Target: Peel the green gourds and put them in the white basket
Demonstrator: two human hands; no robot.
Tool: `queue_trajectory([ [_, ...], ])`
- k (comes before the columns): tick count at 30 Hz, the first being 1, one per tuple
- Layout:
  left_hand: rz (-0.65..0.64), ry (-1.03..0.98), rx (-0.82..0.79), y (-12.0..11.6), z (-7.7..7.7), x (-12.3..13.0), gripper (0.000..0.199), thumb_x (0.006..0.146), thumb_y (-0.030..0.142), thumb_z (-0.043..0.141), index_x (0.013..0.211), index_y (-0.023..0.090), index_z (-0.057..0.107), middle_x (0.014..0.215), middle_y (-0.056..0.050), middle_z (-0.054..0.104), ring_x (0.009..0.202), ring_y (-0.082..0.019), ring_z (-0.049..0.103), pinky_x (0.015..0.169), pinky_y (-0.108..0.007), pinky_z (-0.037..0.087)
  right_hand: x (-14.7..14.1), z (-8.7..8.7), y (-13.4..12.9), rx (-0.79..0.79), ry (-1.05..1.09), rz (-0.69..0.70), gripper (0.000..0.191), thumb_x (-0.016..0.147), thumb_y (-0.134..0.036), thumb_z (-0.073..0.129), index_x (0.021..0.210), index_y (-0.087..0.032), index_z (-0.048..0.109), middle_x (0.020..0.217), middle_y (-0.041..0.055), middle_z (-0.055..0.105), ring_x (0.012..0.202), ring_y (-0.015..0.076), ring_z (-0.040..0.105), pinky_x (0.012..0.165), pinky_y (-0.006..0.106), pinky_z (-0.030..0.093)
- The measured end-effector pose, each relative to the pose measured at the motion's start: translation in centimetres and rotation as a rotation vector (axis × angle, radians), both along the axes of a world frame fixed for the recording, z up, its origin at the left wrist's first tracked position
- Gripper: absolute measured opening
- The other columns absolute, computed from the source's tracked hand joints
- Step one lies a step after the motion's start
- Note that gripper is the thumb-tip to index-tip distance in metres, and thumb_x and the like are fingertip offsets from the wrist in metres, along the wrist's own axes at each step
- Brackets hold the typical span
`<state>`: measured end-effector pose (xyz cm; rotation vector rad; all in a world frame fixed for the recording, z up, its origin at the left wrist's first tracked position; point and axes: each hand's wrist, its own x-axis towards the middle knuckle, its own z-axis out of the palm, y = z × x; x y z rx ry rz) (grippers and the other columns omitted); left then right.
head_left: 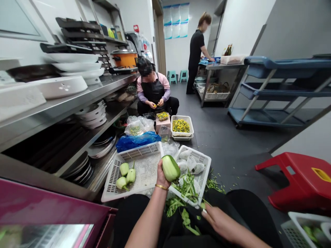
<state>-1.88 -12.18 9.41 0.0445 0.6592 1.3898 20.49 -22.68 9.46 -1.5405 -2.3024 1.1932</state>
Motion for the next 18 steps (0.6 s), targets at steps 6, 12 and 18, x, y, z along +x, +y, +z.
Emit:
queue_trajectory([
  [6, -0.089, 0.065, 0.039, -0.9, 0.1, 0.9, 0.035, 0.064, 0.045, 0.068, 0.078, 0.013, 0.063, 0.069, -0.008, 0.067, 0.076, -0.026, 0.066, 0.072, -0.038, 0.053, -4.3, 7.7, 7.6, 0.197, -0.029, -0.064, 0.025, 0.093, -0.033, 0.027, 0.093, -0.018, 0.048, 0.086, 0.01, 0.063, 0.081, 0.0219, 0.059, 0.072, 0.03, 0.04],
  [12, 0.088, 0.081, -0.023, -0.4, 0.2, 0.3, 0.031, 0.064, 0.043, 0.068, 0.077, 0.016, 0.062, 0.066, -0.002, 0.066, 0.063, -0.019, 0.064, 0.068, -0.035, 0.053, -5.2, 4.5, 4.0, 0.092, -0.046, -0.035, 0.024, 0.093, -0.03, 0.027, 0.1, -0.017, 0.047, 0.083, 0.0103, 0.065, 0.079, 0.022, 0.061, 0.067, 0.028, 0.039],
  [18, 0.137, 0.091, -0.058, 0.2, 0.1, 0.4, 0.037, 0.063, 0.05, 0.066, 0.075, 0.015, 0.061, 0.063, -0.002, 0.064, 0.055, -0.016, 0.061, 0.062, -0.031, 0.051, -1.8, 3.1, 1.4, -0.007, -0.061, 0.027, 0.029, 0.093, -0.03, 0.026, 0.104, -0.015, 0.049, 0.087, 0.0125, 0.067, 0.083, 0.0235, 0.064, 0.07, 0.029, 0.04],
])
